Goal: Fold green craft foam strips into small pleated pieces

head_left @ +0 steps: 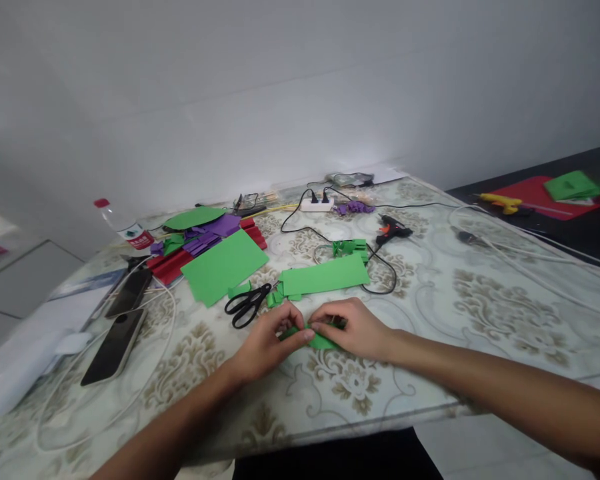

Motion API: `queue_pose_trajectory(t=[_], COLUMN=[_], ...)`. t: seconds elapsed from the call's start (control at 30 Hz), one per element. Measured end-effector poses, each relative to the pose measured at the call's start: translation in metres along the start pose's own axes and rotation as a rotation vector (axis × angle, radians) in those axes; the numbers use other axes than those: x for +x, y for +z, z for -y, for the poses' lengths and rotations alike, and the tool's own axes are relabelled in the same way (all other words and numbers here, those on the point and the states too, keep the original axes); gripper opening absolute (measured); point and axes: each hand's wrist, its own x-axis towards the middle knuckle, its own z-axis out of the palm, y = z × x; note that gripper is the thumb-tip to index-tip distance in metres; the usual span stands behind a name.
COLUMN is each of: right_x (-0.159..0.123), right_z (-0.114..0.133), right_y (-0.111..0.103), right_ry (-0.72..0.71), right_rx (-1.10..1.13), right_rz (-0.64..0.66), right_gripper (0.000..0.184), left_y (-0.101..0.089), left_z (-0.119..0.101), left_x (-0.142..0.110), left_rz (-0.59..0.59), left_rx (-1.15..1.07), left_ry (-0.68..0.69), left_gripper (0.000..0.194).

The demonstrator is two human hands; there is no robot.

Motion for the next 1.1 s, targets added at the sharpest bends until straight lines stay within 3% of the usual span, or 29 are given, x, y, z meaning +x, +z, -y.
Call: queue_pose_trajectory(t=[0.33,0.77,1.1], right_x=[-0.0002,0.0022,0.0001], right_z=[-0.0006,-0.0052,-0.0026], right_y=[0.0013,0.0036,0.0010], right_ry=[0.036,0.104,0.033], right_rx=[0.153,0.261,0.058], right_rz=[0.014,0.005,0.001], right_gripper=[0.013,0.021,0.011], left_y=[-0.0001,-0.0023,-0.0034], left_z=[0.0002,-0.0019,-0.0032], left_x=[-0.0040,-0.0051,-0.0054], left_rz=[0.046,-0.007,0.020], left_rx=[0.254,0.293,0.251], left_ry=[0.201,0.212,0.226], left_gripper=[0.031,0.018,0.020])
